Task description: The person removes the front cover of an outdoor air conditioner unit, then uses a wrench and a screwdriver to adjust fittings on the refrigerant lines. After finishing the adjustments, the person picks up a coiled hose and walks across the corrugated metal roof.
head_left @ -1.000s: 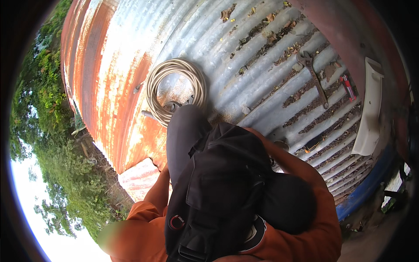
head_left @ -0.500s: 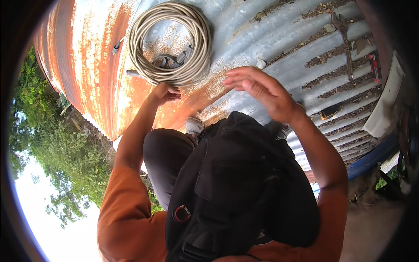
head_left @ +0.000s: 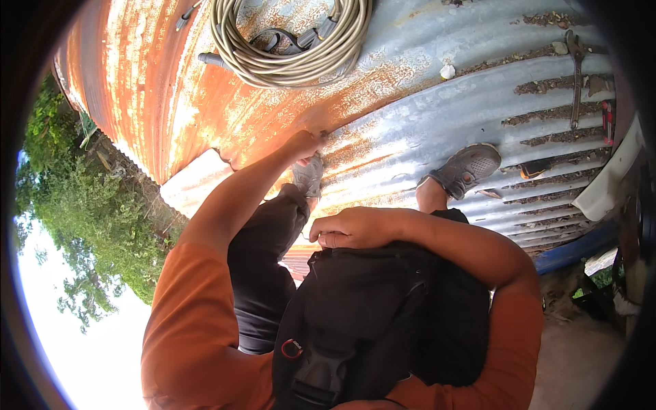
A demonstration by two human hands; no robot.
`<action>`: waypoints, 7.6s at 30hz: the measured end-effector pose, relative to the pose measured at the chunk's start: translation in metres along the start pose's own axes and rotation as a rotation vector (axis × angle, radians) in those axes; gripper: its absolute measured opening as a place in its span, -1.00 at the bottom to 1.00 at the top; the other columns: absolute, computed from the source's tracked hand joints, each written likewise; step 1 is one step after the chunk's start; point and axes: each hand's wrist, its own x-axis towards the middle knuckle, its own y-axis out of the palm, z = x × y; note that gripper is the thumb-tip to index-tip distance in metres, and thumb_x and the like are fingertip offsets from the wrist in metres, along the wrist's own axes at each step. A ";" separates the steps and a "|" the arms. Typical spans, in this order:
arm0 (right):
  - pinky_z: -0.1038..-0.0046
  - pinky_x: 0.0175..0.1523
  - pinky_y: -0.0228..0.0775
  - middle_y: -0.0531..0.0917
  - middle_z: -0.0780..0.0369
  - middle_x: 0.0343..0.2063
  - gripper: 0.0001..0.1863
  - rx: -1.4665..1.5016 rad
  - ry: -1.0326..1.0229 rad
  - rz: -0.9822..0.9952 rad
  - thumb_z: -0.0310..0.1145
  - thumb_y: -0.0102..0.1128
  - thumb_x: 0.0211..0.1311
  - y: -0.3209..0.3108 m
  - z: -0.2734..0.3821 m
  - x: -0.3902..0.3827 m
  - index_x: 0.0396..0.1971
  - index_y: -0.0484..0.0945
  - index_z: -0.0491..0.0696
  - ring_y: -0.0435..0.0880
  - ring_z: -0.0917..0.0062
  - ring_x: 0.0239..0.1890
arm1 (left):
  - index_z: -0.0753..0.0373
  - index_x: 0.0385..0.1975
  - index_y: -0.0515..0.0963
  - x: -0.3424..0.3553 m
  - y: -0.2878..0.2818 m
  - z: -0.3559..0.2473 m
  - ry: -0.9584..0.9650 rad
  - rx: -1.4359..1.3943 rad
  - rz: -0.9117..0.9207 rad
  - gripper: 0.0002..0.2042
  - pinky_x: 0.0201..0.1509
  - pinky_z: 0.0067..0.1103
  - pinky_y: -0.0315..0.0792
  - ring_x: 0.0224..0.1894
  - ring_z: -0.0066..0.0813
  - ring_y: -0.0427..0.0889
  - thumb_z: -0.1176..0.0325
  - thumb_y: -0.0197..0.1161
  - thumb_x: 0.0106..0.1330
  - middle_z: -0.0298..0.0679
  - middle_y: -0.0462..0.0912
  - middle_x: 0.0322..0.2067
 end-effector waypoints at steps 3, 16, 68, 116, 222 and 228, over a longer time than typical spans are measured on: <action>0.21 0.18 0.53 0.77 0.10 -0.07 -0.68 -0.030 -0.097 -0.145 -0.13 0.04 0.72 -0.015 -0.002 -0.011 0.12 0.59 -0.05 0.76 0.21 0.04 | 0.29 -0.09 0.68 0.023 0.045 0.004 0.103 -0.205 -0.269 -0.57 -0.60 -0.42 0.58 -0.68 -0.38 0.60 -0.05 0.34 0.57 -0.31 0.53 -0.63; 0.29 0.04 0.67 0.68 0.16 -0.16 -0.70 -0.586 -0.256 -1.278 -0.37 0.42 0.46 -0.152 0.040 -0.140 0.09 0.63 -0.09 0.77 0.31 -0.20 | 0.29 -0.23 0.72 -0.152 -0.020 -0.234 0.787 -0.137 0.059 -0.64 -0.38 -0.56 0.50 -0.46 -0.58 0.65 0.08 0.29 0.65 -0.34 0.64 -0.47; 0.54 -0.44 0.30 0.71 0.27 -0.44 -0.36 0.079 -0.733 -1.562 0.23 0.14 0.64 -0.144 0.106 -0.463 0.02 0.71 -0.15 0.56 0.66 -0.51 | 0.39 0.51 0.39 -0.316 0.075 -0.556 1.267 -0.021 0.386 -0.39 0.09 -0.42 0.68 -0.01 -0.32 0.79 0.04 0.17 0.70 -0.10 0.74 0.05; 0.53 -0.07 0.60 0.47 0.29 -0.13 -0.59 -0.507 -0.807 -1.801 -0.65 0.48 0.26 -0.141 0.148 -0.336 0.09 0.63 -0.09 0.53 0.67 -0.19 | 0.22 0.21 0.46 -0.293 0.075 -0.482 1.385 -0.369 0.366 -0.73 -0.10 -0.34 0.69 -0.17 -0.24 0.80 0.24 0.21 0.70 -0.07 0.75 -0.09; 0.58 -0.29 0.54 0.67 0.22 -0.15 -0.54 -0.095 -1.116 -1.399 -0.07 0.14 0.70 -0.160 0.244 -0.310 0.22 0.40 -0.17 0.69 0.66 -0.27 | 0.35 0.55 0.27 -0.359 0.035 -0.460 1.393 -0.366 0.227 -0.30 0.31 -0.19 0.60 0.14 -0.13 0.77 -0.18 -0.11 0.76 0.03 0.72 0.11; 0.54 -0.13 0.56 0.62 0.22 -0.12 -0.46 -1.035 -1.223 -1.638 -0.38 0.43 0.51 -0.154 0.322 -0.344 0.28 0.32 -0.17 0.63 0.65 -0.23 | 0.37 0.29 0.53 -0.265 -0.048 -0.367 1.293 0.010 -0.849 -0.61 0.25 -0.36 0.56 0.11 -0.28 0.74 0.19 0.25 0.70 -0.06 0.75 0.05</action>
